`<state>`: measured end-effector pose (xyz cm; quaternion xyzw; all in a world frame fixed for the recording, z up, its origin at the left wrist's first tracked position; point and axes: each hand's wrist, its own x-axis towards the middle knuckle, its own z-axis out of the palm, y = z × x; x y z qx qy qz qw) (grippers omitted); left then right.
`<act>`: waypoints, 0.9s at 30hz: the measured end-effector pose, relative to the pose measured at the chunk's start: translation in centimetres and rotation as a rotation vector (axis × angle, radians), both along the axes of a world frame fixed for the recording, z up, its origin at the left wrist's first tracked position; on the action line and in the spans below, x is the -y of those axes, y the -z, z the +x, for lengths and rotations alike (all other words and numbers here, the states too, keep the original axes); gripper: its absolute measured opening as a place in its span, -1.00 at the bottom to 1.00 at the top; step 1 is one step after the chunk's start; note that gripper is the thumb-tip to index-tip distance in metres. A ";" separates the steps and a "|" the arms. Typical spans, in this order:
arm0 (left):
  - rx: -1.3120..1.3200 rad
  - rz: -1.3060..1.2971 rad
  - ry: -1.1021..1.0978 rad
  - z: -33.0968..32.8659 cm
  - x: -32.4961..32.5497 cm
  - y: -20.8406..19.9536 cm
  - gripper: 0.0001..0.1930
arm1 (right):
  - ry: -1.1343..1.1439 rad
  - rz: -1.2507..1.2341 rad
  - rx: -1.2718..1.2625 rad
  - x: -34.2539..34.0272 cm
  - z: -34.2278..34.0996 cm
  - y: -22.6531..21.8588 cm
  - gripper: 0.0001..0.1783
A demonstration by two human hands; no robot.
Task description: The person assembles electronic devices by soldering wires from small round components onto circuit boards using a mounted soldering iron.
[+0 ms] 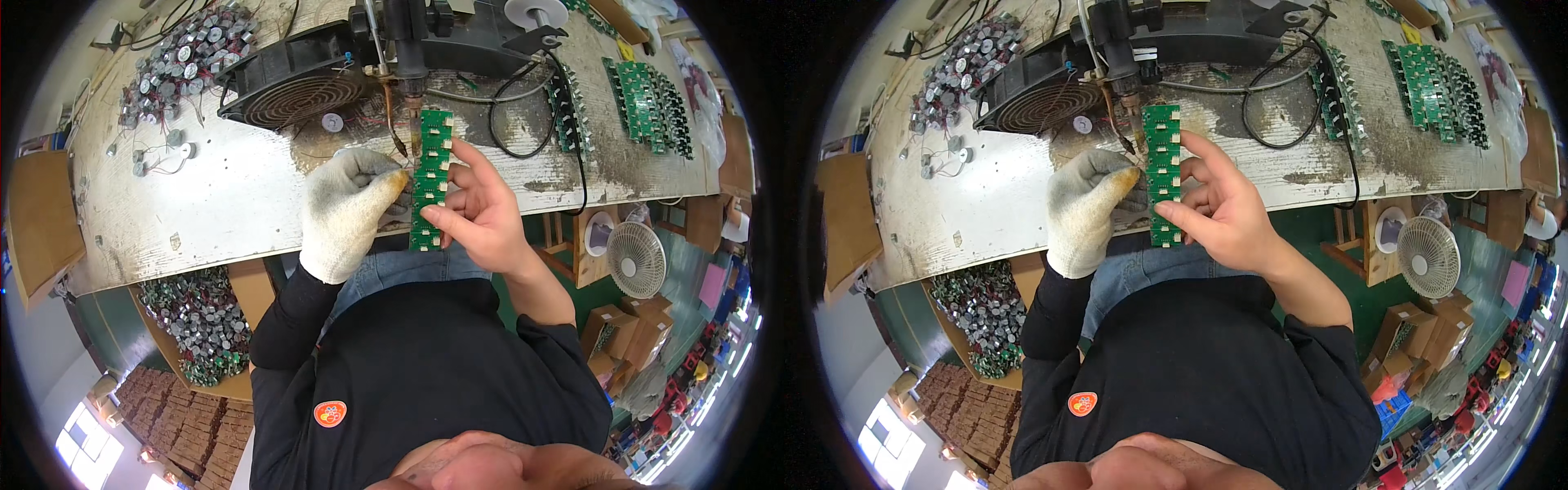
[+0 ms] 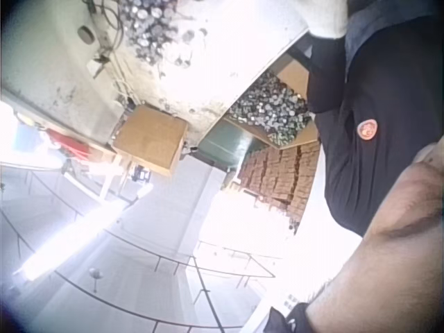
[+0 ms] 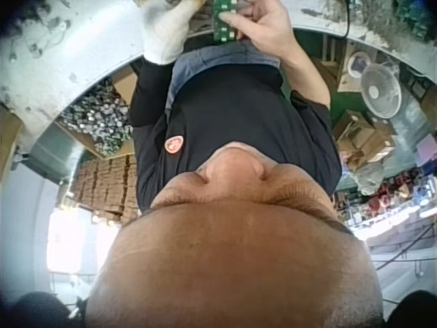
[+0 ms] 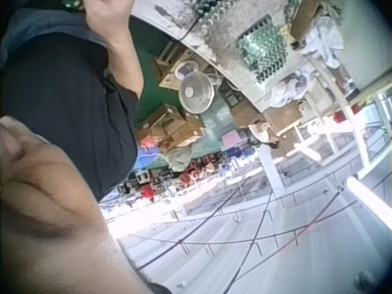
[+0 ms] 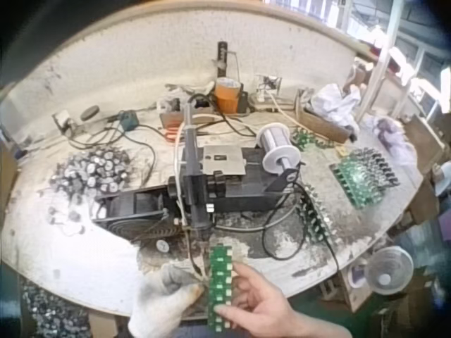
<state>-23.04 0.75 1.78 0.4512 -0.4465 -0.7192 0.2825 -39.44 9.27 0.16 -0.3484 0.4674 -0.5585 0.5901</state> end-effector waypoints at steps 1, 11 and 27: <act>-0.009 0.018 -0.003 0.0 0.0 -0.1 -0.81 | 0.000 0.000 0.000 0.0 0.0 -0.1 -0.18; 0.023 -0.032 -0.020 -0.2 -0.1 0.6 -0.84 | 0.012 -0.013 0.006 0.0 0.0 0.1 -0.19; 0.011 -0.118 0.026 0.0 -0.4 0.1 -0.84 | -0.015 0.036 0.004 -0.4 0.0 -0.3 -0.19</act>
